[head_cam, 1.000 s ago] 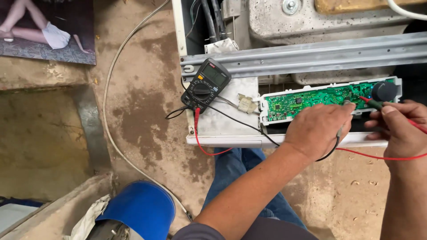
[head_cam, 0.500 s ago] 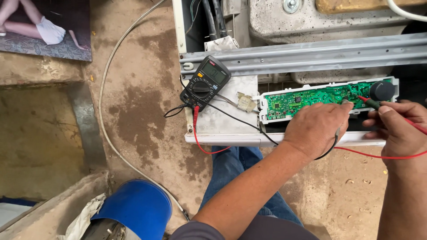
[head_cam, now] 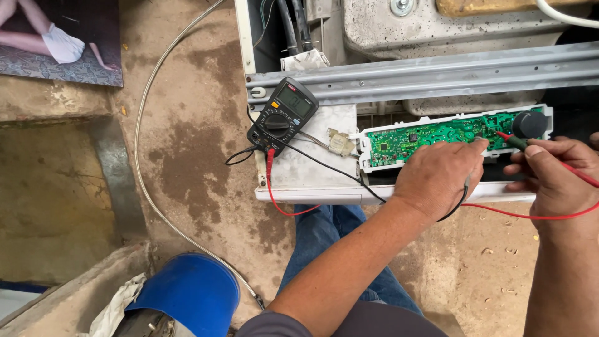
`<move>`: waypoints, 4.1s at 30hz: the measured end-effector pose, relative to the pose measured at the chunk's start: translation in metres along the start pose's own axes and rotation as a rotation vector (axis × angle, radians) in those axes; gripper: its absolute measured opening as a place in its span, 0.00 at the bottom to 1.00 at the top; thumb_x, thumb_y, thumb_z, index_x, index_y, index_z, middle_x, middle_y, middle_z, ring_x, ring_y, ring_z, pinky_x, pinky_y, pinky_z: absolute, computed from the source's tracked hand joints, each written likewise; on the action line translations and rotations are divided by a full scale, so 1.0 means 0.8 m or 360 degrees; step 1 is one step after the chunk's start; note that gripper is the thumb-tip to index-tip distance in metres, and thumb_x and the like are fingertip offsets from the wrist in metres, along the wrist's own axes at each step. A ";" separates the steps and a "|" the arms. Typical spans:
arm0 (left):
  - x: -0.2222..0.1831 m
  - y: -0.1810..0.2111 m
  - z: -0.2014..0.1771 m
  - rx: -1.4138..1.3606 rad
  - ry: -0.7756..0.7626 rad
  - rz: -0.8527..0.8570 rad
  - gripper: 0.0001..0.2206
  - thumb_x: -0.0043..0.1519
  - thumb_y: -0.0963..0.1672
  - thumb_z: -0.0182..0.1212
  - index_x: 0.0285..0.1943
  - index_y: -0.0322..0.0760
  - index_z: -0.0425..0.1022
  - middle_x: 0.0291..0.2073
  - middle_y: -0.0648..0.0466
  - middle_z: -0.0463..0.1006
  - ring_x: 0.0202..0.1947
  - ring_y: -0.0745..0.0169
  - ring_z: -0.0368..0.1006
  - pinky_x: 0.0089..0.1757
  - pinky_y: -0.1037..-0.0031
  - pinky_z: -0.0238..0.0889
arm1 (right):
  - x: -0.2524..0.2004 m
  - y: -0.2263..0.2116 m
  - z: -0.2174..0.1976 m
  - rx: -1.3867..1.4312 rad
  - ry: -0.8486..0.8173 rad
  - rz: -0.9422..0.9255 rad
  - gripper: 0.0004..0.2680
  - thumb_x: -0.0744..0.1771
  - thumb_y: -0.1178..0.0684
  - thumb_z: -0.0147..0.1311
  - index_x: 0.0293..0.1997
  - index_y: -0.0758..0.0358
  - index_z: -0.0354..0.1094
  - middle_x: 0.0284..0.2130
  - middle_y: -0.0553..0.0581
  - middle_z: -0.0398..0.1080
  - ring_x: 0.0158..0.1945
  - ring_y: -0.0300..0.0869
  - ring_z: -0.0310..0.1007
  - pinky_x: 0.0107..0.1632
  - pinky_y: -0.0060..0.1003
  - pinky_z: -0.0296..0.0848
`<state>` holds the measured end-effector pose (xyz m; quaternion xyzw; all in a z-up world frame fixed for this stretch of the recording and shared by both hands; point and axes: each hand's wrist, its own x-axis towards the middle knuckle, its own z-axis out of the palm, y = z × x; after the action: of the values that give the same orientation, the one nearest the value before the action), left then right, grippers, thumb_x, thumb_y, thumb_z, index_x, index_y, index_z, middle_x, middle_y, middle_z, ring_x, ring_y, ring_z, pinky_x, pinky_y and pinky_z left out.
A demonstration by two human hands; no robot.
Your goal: The person tests a washing machine circuit board by applying multimeter probes to various contact points across the board.
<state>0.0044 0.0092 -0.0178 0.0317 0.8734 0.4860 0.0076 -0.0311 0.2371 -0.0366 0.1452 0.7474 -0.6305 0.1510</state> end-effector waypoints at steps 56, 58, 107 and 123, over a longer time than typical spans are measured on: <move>-0.152 0.046 -0.276 0.0497 -0.0736 0.0221 0.20 0.68 0.54 0.53 0.30 0.40 0.80 0.28 0.46 0.81 0.32 0.40 0.77 0.36 0.51 0.68 | -0.271 -0.143 0.035 -0.0629 0.0006 -0.0810 0.06 0.70 0.64 0.52 0.52 0.67 0.62 0.43 0.58 0.69 0.36 0.37 0.71 0.41 0.28 0.72; -0.162 0.027 -0.329 0.0527 -0.0584 -0.0038 0.22 0.60 0.57 0.58 0.28 0.37 0.80 0.26 0.46 0.81 0.32 0.40 0.77 0.37 0.51 0.68 | -0.276 -0.138 0.029 -0.0406 0.0167 -0.0691 0.03 0.75 0.62 0.52 0.52 0.67 0.60 0.36 0.55 0.69 0.36 0.32 0.69 0.44 0.25 0.71; -0.112 0.152 -0.188 0.0121 -0.0140 0.0669 0.13 0.57 0.42 0.64 0.51 0.39 0.81 0.43 0.49 0.82 0.41 0.48 0.79 0.41 0.62 0.71 | -0.222 -0.189 0.074 -0.1442 -0.0518 -0.0825 0.13 0.63 0.56 0.60 0.53 0.57 0.73 0.37 0.58 0.77 0.40 0.55 0.78 0.39 0.48 0.76; -0.123 0.035 -0.198 -0.1839 -0.1495 -0.0330 0.14 0.65 0.49 0.61 0.45 0.32 0.79 0.35 0.49 0.82 0.40 0.59 0.79 0.42 0.73 0.70 | -0.135 -0.151 0.025 -0.1014 0.0235 -0.1188 0.16 0.76 0.42 0.40 0.54 0.67 0.69 0.41 0.65 0.71 0.44 0.51 0.73 0.50 0.39 0.72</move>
<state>0.0973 -0.1168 0.0876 0.1441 0.3828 0.7991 0.4406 0.0189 0.1951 0.1125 -0.1413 0.9127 -0.3699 -0.1014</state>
